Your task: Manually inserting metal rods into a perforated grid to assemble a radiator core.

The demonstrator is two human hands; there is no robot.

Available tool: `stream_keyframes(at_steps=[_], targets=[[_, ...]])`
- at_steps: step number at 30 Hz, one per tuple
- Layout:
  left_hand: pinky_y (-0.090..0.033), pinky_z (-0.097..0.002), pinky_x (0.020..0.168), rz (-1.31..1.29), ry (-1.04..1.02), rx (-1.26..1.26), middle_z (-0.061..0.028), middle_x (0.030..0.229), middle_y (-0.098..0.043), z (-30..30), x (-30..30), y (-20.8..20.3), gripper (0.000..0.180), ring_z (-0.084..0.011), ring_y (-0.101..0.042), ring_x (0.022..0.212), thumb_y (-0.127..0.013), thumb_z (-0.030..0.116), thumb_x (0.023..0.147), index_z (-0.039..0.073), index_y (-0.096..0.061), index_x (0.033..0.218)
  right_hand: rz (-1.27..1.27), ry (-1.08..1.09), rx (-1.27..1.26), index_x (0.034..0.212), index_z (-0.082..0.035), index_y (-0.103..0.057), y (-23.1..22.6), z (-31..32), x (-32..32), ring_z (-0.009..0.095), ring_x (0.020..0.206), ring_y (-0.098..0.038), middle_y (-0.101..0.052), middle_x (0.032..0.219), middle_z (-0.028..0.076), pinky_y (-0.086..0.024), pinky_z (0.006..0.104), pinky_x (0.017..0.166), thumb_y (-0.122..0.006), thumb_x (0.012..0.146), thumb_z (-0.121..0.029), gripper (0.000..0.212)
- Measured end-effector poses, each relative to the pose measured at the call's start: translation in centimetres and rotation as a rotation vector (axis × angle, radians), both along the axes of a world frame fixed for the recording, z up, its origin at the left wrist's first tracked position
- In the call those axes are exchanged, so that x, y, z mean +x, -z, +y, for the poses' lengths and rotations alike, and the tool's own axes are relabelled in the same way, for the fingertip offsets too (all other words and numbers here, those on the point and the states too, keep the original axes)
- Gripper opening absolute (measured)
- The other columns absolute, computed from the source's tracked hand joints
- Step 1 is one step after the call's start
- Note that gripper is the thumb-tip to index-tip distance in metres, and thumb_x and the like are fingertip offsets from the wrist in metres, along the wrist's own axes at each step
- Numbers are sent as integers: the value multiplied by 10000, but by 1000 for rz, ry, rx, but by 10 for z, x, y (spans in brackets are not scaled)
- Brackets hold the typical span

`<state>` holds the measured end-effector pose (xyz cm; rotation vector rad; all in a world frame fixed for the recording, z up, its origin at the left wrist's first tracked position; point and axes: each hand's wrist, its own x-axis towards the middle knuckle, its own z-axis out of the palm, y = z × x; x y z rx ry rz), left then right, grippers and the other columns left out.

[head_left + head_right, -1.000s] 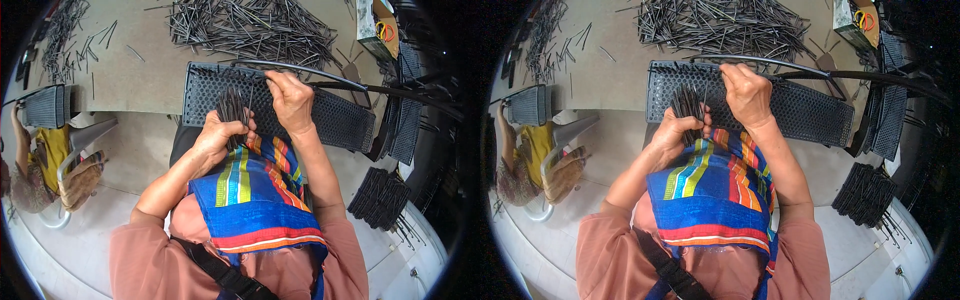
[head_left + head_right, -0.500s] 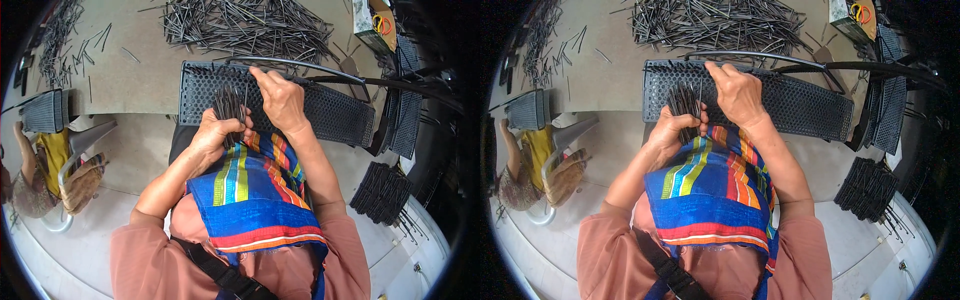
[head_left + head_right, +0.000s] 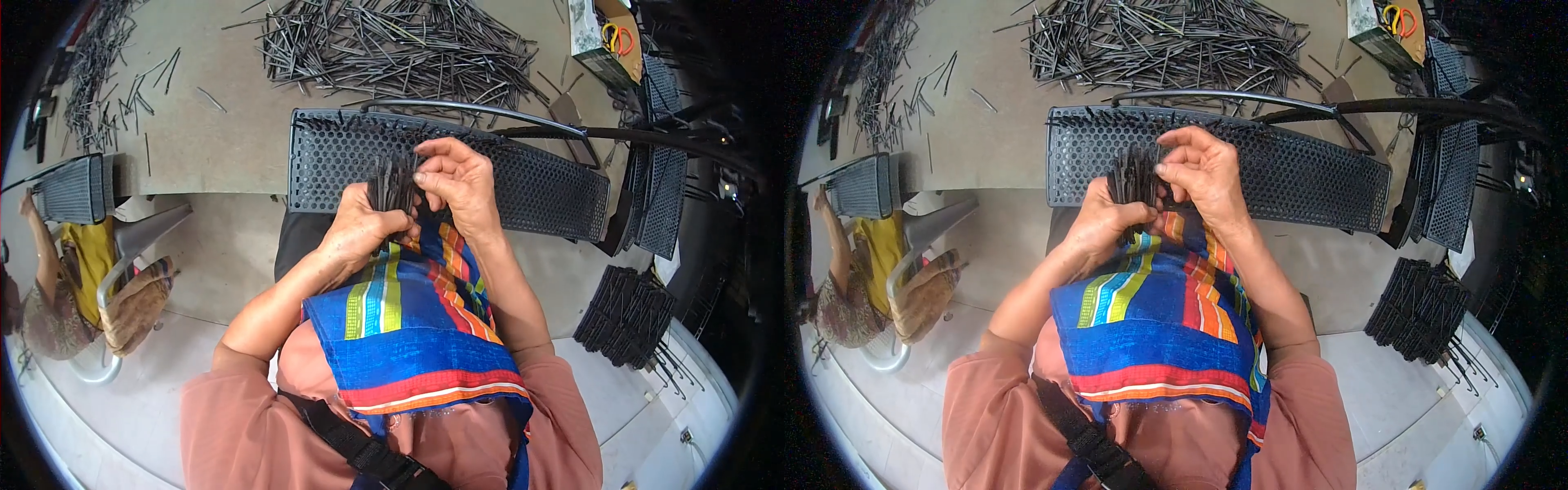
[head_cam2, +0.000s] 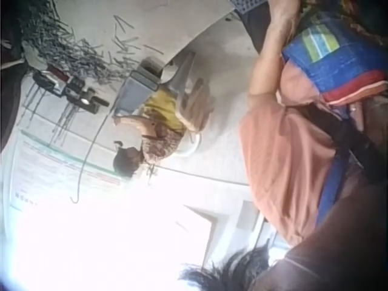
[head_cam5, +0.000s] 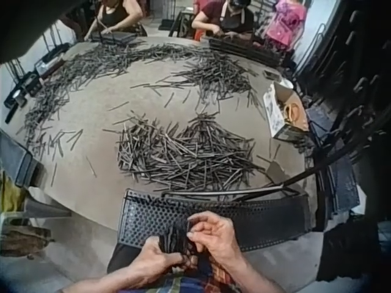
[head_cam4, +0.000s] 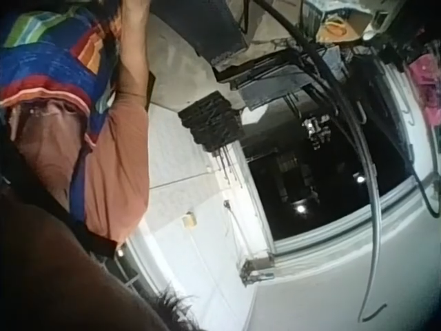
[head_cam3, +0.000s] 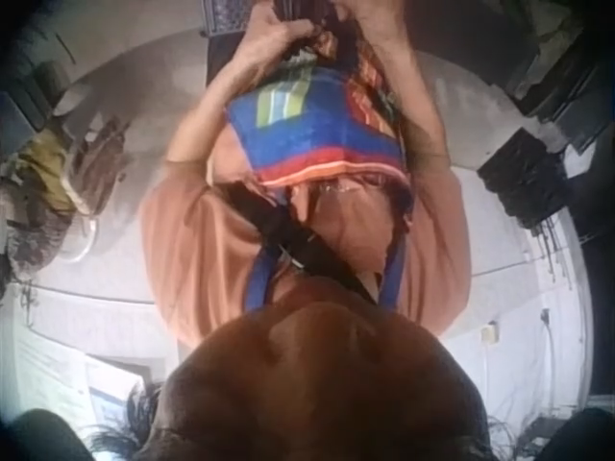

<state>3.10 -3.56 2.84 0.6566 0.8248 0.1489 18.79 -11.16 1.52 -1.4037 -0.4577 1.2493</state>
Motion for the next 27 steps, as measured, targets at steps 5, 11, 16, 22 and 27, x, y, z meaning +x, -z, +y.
stream_keyframes(at_steps=[5,11,16,22,27], targets=[[-525,-280,568,21,11,4,-82,802,-651,-7,2,3,178,-160,-655,663,-574,-101,760,-26,-632,911,4,149,53,1011,3,-592,7,-8,1,69,489,-527,-667,754,75,-389,178,437,-674,819,50,214],[-534,-269,575,62,-145,100,-104,823,-680,-2,3,5,161,-162,-668,679,-576,-93,785,-43,-627,929,-357,536,300,1009,1,-550,3,4,13,85,547,-550,-672,855,121,-422,190,464,-647,841,88,212],[-541,-266,576,95,-105,88,-117,814,-692,0,5,6,135,-170,-671,663,-591,-87,798,-45,-628,920,-660,453,247,999,-8,-535,19,15,13,39,610,-551,-665,865,75,-417,164,476,-669,859,55,204],[-541,-272,563,100,-131,-48,-118,786,-686,2,6,9,133,-169,-663,644,-602,-96,777,-41,-639,893,-1245,224,220,885,8,-681,12,21,15,91,574,-556,-647,794,63,-425,233,506,-724,764,56,138],[-535,-283,555,19,-90,-112,-117,771,-675,5,6,6,129,-176,-650,620,-612,-96,763,-43,-651,874,-1105,127,84,975,17,-697,-3,10,7,69,573,-524,-639,816,47,-414,213,518,-743,750,33,230]])
